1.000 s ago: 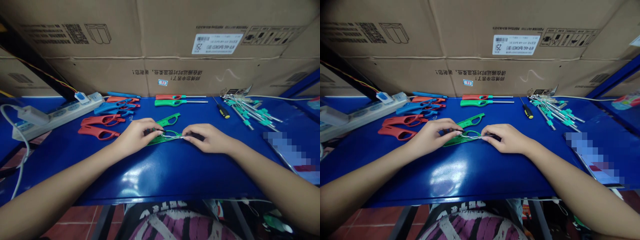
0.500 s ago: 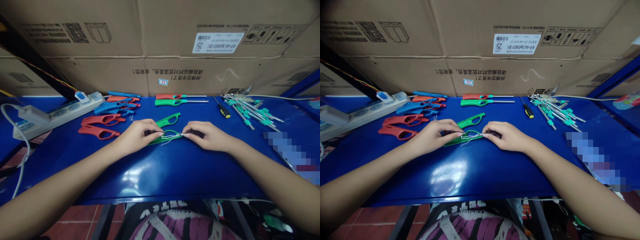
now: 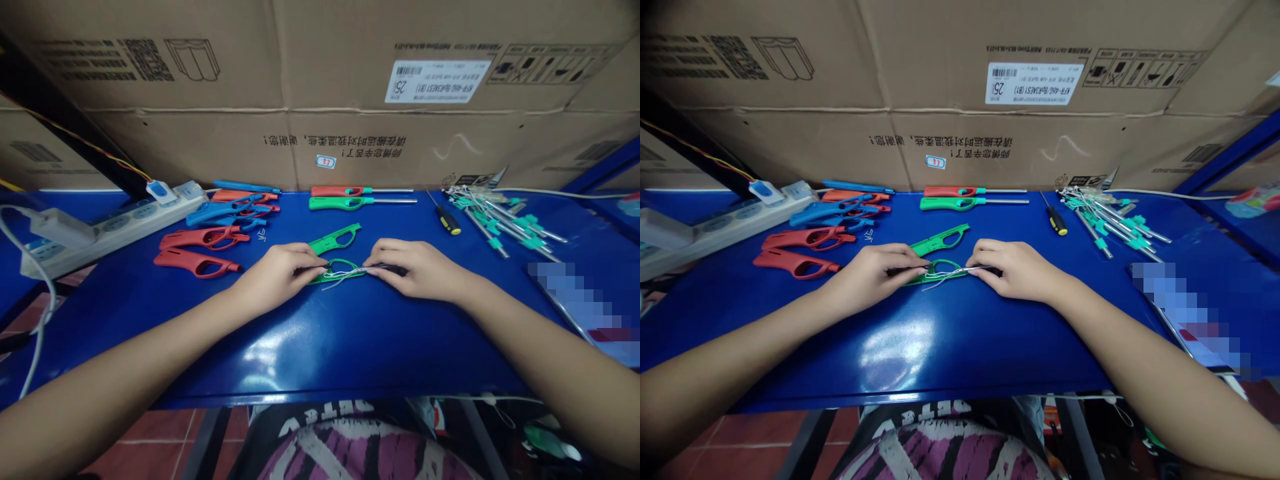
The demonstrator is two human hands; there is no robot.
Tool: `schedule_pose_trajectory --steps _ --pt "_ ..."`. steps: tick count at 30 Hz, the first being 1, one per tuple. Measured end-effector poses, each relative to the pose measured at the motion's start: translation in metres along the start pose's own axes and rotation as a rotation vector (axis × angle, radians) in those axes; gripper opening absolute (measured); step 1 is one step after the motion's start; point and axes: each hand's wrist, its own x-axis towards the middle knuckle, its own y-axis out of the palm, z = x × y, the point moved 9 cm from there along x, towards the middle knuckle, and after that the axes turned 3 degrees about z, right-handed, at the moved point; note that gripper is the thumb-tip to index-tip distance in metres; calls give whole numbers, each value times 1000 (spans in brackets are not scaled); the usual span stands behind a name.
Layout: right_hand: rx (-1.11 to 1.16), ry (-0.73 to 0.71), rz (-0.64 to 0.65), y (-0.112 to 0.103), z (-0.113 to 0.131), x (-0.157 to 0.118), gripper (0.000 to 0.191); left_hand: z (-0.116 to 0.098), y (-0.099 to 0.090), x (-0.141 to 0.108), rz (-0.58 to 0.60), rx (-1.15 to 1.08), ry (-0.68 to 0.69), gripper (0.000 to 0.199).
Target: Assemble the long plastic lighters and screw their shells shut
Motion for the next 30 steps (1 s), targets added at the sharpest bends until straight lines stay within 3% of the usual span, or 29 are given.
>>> schedule_pose_trajectory --steps 19,26,30 --pt "-189 -56 71 -6 2 -2 19 -9 11 -4 -98 124 88 25" --pt "-470 -118 138 6 23 0 25 -5 8 -2 -119 48 45 19" --pt "-504 -44 157 10 25 -2 24 -6 7 -2 -132 56 32 17"
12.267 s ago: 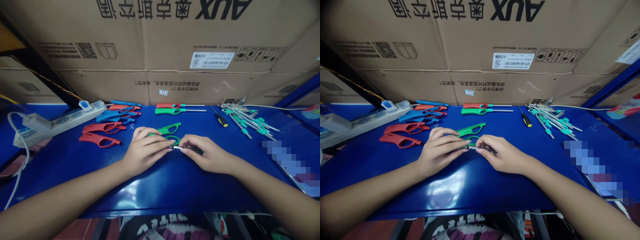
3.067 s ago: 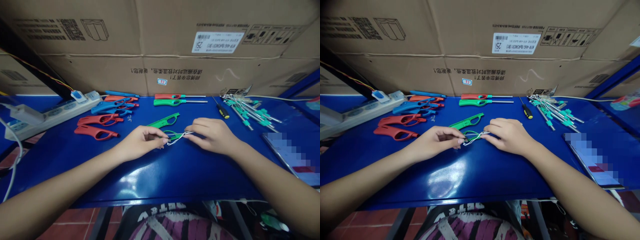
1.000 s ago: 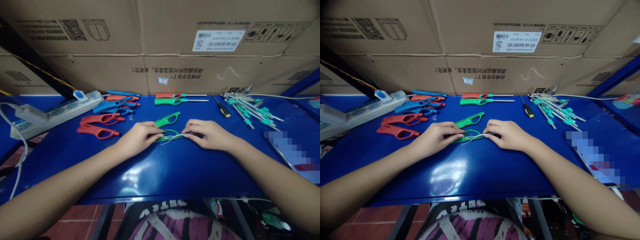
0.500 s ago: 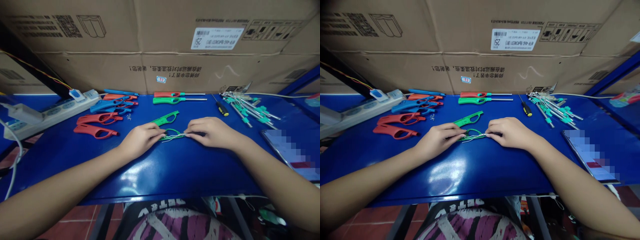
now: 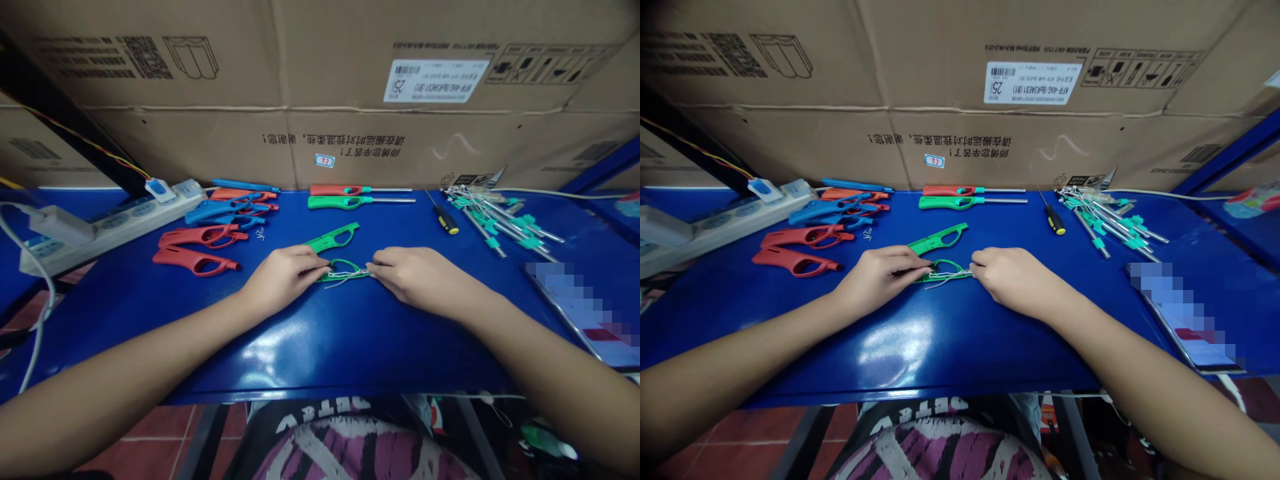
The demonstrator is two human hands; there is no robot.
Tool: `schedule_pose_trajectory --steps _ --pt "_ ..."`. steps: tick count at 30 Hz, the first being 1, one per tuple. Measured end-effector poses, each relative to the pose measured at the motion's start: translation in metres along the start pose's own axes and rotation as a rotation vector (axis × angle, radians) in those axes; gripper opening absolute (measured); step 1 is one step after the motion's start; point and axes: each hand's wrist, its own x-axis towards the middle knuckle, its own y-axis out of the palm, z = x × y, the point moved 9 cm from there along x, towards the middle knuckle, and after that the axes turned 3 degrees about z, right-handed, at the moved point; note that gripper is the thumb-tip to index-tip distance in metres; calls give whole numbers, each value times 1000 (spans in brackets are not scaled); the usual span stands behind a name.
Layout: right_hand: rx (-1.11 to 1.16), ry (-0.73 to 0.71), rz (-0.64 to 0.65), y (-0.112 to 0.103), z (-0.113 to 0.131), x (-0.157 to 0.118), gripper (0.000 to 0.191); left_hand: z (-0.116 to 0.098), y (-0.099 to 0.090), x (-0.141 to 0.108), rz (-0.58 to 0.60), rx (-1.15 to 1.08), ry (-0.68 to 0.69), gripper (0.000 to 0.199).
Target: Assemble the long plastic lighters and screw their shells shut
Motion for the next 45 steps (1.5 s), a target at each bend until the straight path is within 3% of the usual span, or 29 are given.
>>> schedule_pose_trajectory --steps 4,10,14,20,31,38,41,45 --pt "203 67 -2 2 -7 0 23 -1 0 0 -23 -1 24 16" --pt "552 262 -118 9 -32 4 13 1 0 -1 -55 -22 37 15" --pt "715 339 -89 18 -38 6 8 -2 -1 0 -24 -12 29 17" --pt "725 279 -92 11 -33 6 11 -5 -2 2 73 30 -22 18" --pt "692 230 -120 -1 -18 4 13 13 -2 1 31 -170 -205 10" --pt "403 -48 -64 4 9 7 20 -1 -1 2 67 -90 -114 13" --pt "355 -68 -77 6 12 8 19 -6 3 1 146 8 -79 17" --pt "490 -21 -76 6 8 11 13 -13 6 -4 275 185 -80 26"
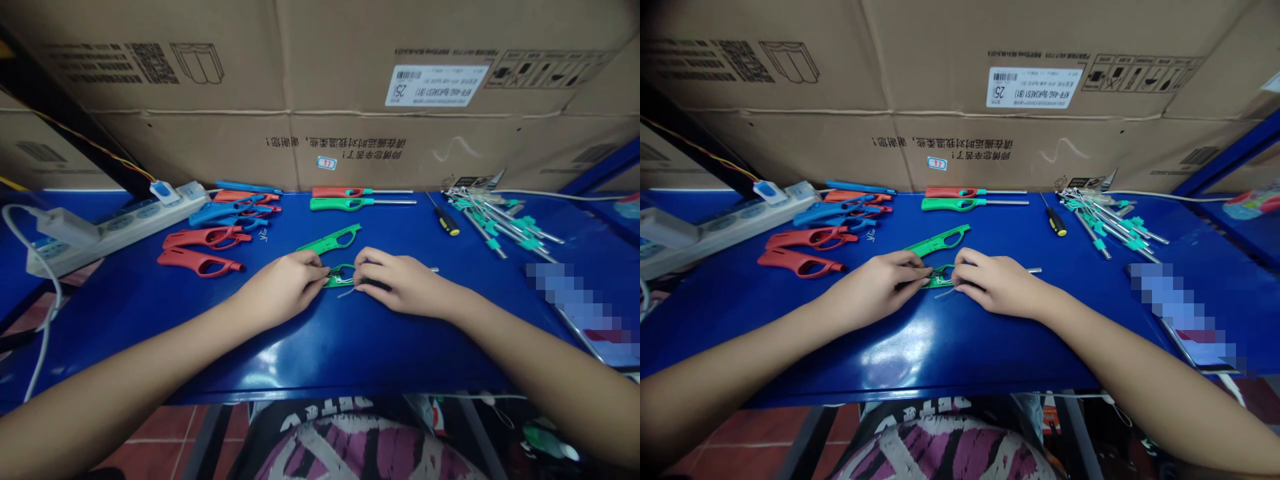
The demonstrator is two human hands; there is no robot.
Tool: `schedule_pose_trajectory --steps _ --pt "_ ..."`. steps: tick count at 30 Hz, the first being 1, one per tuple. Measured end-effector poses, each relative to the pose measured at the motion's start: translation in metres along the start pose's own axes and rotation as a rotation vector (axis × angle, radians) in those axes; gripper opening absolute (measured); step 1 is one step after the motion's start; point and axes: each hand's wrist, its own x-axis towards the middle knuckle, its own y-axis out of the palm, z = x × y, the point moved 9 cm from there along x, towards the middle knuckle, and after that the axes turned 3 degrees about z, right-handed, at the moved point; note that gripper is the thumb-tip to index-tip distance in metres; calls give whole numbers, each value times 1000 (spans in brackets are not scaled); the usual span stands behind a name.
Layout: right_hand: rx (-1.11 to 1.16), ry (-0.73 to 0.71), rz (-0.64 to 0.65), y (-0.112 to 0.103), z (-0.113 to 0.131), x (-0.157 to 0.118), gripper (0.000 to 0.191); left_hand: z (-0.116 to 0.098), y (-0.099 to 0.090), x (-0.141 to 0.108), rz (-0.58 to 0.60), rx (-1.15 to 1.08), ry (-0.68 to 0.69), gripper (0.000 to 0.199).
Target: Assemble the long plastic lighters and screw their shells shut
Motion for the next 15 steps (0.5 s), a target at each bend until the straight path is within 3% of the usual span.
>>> schedule_pose_trajectory --steps 7,11,15 --pt "249 139 -84 -7 -14 -3 5 -20 2 -7 100 336 42 35" --pt "347 231 -81 -4 -25 -4 8 -16 2 -4 84 270 21 28" --pt "303 168 -73 -4 -18 -2 8 -14 2 -3 43 168 30 28"
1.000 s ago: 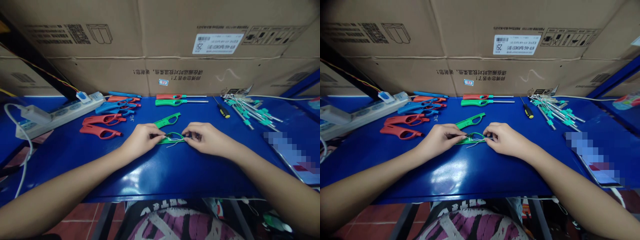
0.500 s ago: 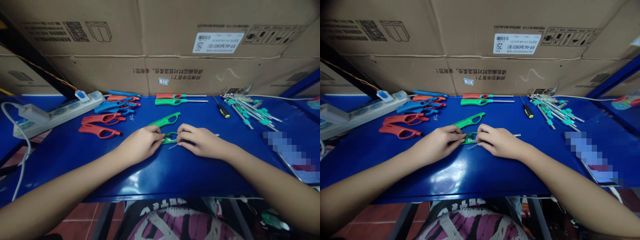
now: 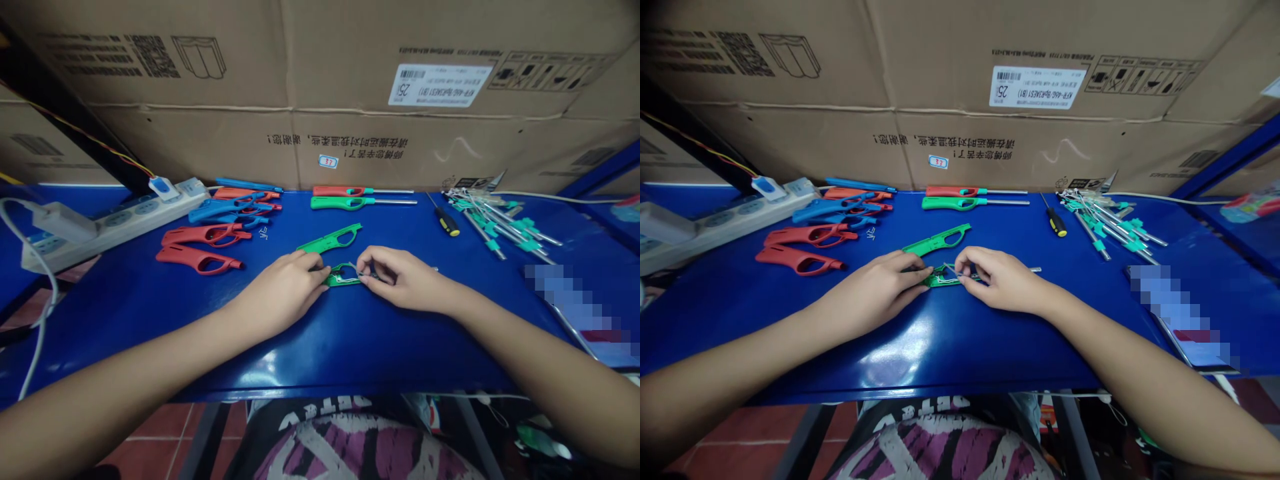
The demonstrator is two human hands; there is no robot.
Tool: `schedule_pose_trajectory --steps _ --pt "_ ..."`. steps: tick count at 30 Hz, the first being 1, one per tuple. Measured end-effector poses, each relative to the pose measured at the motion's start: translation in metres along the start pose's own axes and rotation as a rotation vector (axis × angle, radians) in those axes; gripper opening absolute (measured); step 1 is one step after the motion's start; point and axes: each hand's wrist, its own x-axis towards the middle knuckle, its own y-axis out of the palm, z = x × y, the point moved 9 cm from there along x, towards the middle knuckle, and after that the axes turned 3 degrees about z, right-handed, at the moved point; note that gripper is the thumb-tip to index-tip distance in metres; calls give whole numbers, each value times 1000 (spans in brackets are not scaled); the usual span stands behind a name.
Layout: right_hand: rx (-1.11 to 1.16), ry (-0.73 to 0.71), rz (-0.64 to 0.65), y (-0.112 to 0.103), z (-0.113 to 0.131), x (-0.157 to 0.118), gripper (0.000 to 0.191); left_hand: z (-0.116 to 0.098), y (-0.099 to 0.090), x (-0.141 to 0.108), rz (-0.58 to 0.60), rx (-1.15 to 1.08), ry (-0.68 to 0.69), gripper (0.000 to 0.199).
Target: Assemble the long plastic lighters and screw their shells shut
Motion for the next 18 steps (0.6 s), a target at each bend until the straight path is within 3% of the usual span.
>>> schedule_pose_trajectory --steps 8,18 --pt "-118 -28 -18 0 1 1 9 -4 9 -1 -53 -129 42 35" --pt "-112 -16 -14 0 0 2 11 -10 11 1 -23 7 58 33"
